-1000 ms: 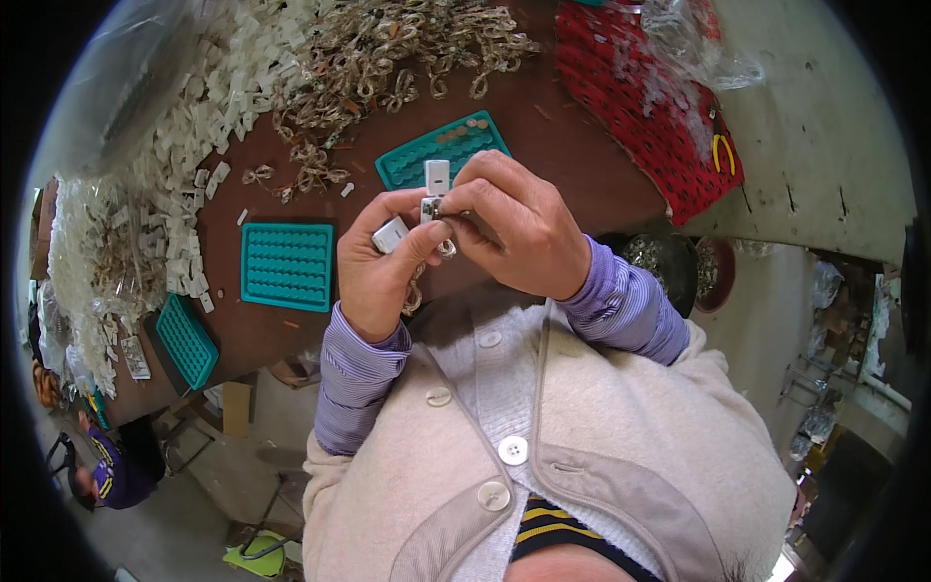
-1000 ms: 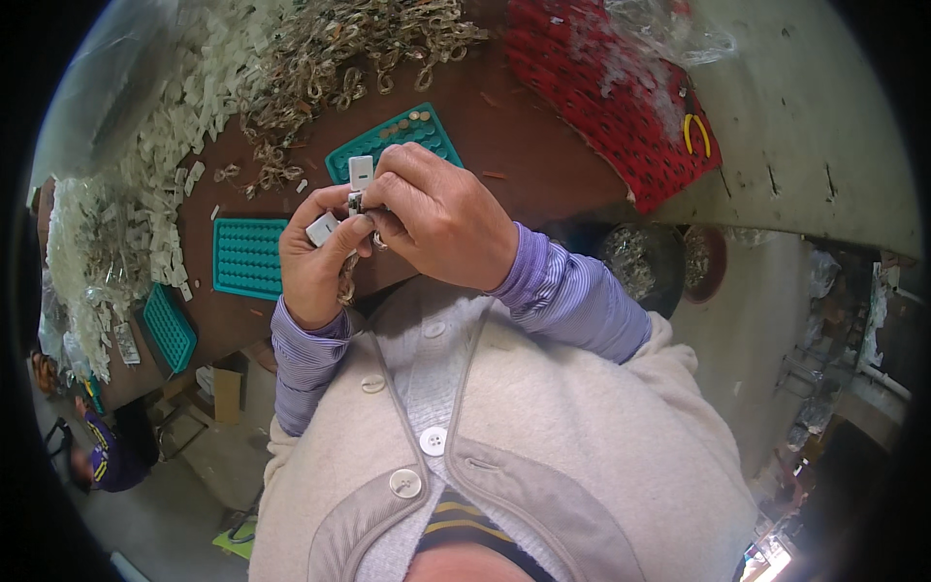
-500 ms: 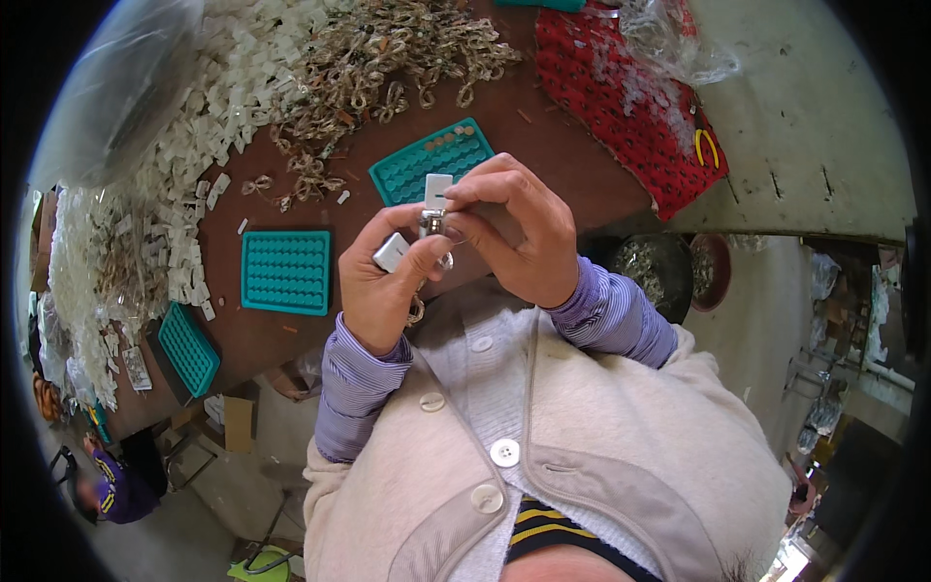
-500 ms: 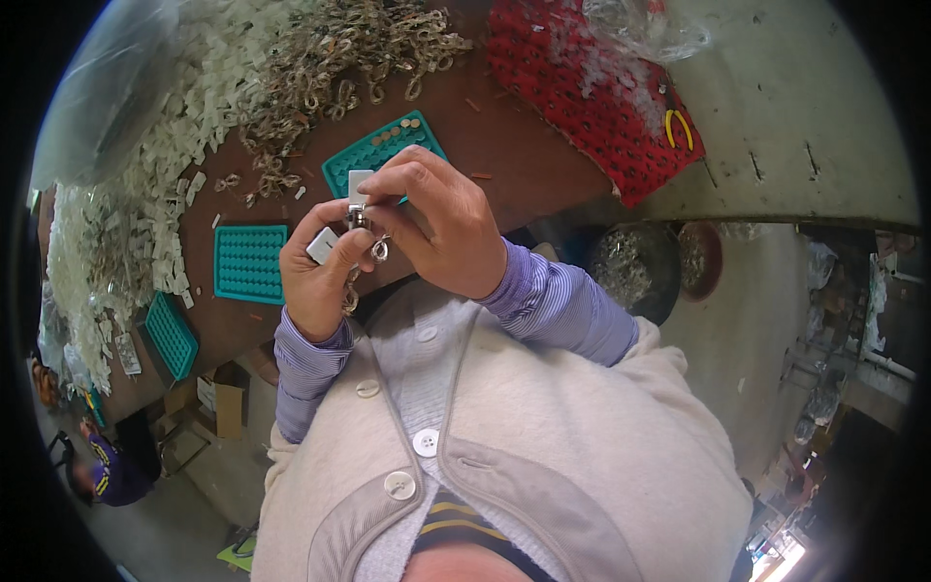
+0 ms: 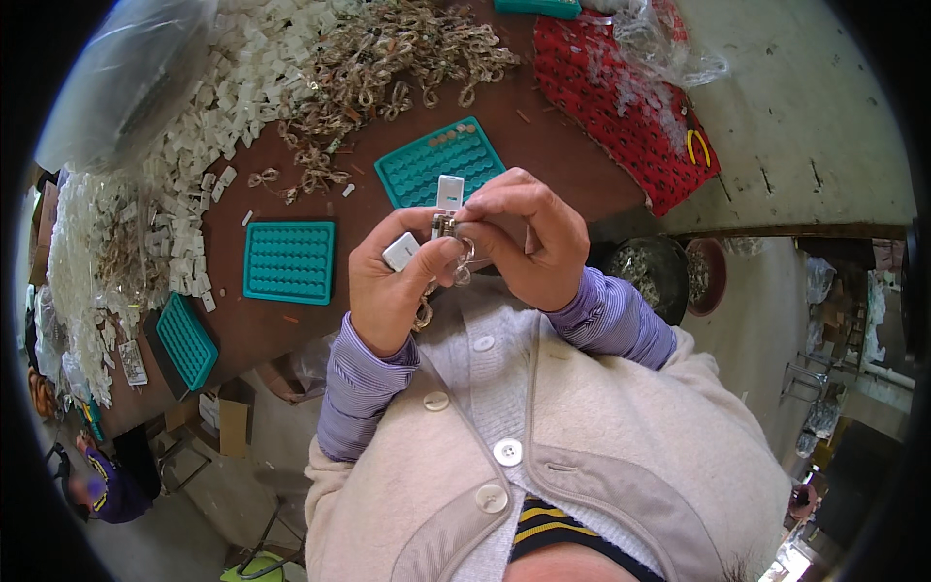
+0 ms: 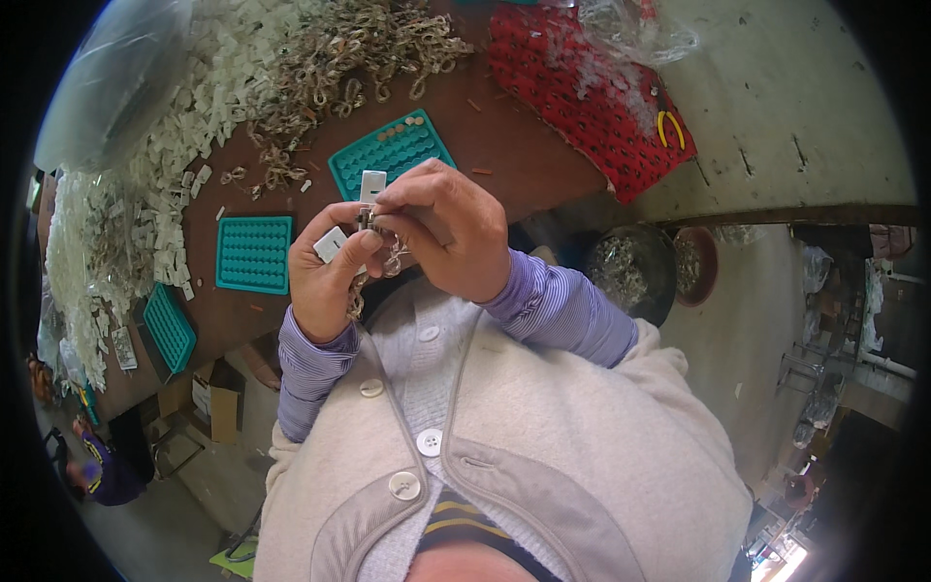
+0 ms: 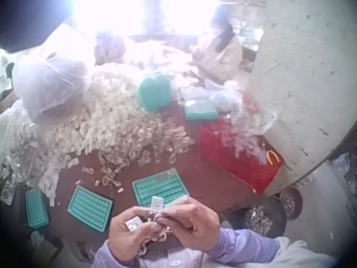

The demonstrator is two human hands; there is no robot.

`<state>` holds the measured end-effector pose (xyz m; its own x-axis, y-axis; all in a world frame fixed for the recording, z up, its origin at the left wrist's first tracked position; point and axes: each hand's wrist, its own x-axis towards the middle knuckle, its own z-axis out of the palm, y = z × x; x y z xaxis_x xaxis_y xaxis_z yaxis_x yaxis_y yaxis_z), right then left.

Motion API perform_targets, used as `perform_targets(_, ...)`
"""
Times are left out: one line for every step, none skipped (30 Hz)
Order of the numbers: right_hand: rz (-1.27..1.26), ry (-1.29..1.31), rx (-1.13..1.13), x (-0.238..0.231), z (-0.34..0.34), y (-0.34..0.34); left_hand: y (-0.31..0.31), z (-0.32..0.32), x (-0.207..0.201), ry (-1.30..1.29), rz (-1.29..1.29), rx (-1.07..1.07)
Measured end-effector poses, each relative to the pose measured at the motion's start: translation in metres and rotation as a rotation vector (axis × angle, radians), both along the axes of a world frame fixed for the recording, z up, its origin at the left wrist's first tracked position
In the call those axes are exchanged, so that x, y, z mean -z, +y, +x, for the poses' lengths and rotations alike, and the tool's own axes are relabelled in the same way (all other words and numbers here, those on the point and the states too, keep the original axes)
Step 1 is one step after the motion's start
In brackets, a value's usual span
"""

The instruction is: The person repeatedly picks small white plastic housings and metal pins from a table, inserts the pins into the housings, and places the assembled units into teal trays. The person also moves a plastic bag of parts and repositions trays on the table.

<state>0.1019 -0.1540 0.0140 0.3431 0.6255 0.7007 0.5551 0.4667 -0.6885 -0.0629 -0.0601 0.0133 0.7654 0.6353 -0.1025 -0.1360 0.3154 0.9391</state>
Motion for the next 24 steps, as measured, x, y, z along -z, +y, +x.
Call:
perform_targets(0.008,-0.065,0.008,-0.001,-0.001,0.000,0.001,-0.001,0.000,-0.022,-0.011,0.008)
perform_targets(0.024,-0.132,0.012,-0.001,-0.001,0.001,0.002,-0.002,0.001,-0.045,-0.023,0.015)
perform_targets(0.031,-0.195,0.018,-0.002,-0.001,0.002,0.002,-0.003,0.001,-0.039,-0.014,0.011)
perform_targets(0.046,-0.223,0.013,-0.003,-0.002,0.002,0.003,-0.005,0.001,-0.033,-0.005,0.006)
perform_targets(0.053,-0.246,0.011,-0.004,-0.002,0.003,0.004,-0.007,0.002,-0.027,0.003,0.000)
perform_targets(0.059,-0.270,0.009,-0.005,-0.002,0.004,0.004,-0.008,0.002,-0.022,0.000,0.003)
perform_targets(0.055,-0.275,0.009,-0.005,-0.002,0.005,0.005,-0.010,0.002,-0.018,-0.003,0.004)
perform_targets(0.051,-0.280,0.007,-0.005,-0.003,0.006,0.006,-0.011,0.002,-0.017,-0.014,0.003)
perform_targets(0.034,-0.280,0.010,-0.004,-0.003,0.007,0.006,-0.013,0.003,0.001,-0.004,0.003)
perform_targets(0.012,-0.250,-0.020,-0.004,-0.004,0.007,0.007,-0.014,0.003,0.017,0.000,0.005)
perform_targets(-0.024,-0.216,-0.045,-0.003,-0.006,0.008,0.008,-0.015,0.003,0.033,0.004,0.007)
perform_targets(-0.041,-0.171,-0.071,-0.003,-0.007,0.008,0.009,-0.015,0.003,0.043,0.026,0.004)
perform_targets(-0.107,-0.115,-0.081,-0.002,-0.007,0.008,0.010,-0.016,0.003,0.055,0.048,0.003)
perform_targets(-0.152,-0.047,-0.092,-0.002,-0.007,0.009,0.011,-0.016,0.002,0.078,0.063,-0.003)
perform_targets(-0.227,0.015,-0.107,-0.003,-0.007,0.009,0.011,-0.016,0.002,0.095,0.130,0.001)
perform_targets(-0.218,-0.045,-0.089,-0.003,-0.007,0.009,0.012,-0.016,0.002,0.123,0.189,-0.002)
perform_targets(-0.236,-0.110,-0.074,-0.005,-0.006,0.009,0.013,-0.016,0.002,0.150,0.243,-0.009)
perform_targets(-0.247,-0.172,-0.064,-0.006,-0.004,0.009,0.013,-0.015,0.002,0.144,0.206,-0.025)
perform_targets(-0.216,-0.121,-0.104,-0.008,-0.002,0.010,0.014,-0.015,0.002,0.137,0.164,-0.043)
perform_targets(-0.183,-0.066,-0.147,-0.009,-0.001,0.010,0.014,-0.015,0.003,0.114,0.118,-0.057)
perform_targets(-0.114,0.007,-0.180,-0.010,0.001,0.011,0.014,-0.014,0.003,0.120,0.104,-0.050)
perform_targets(-0.110,0.274,-0.207,-0.010,-0.002,0.010,0.013,-0.014,0.004,0.110,0.085,-0.040)
perform_targets(-0.174,0.254,-0.139,-0.010,0.000,0.010,0.012,-0.013,0.004,0.099,0.056,-0.040)
perform_targets(-0.212,0.211,-0.093,-0.010,0.002,0.011,0.011,-0.012,0.004,0.111,0.076,-0.013)
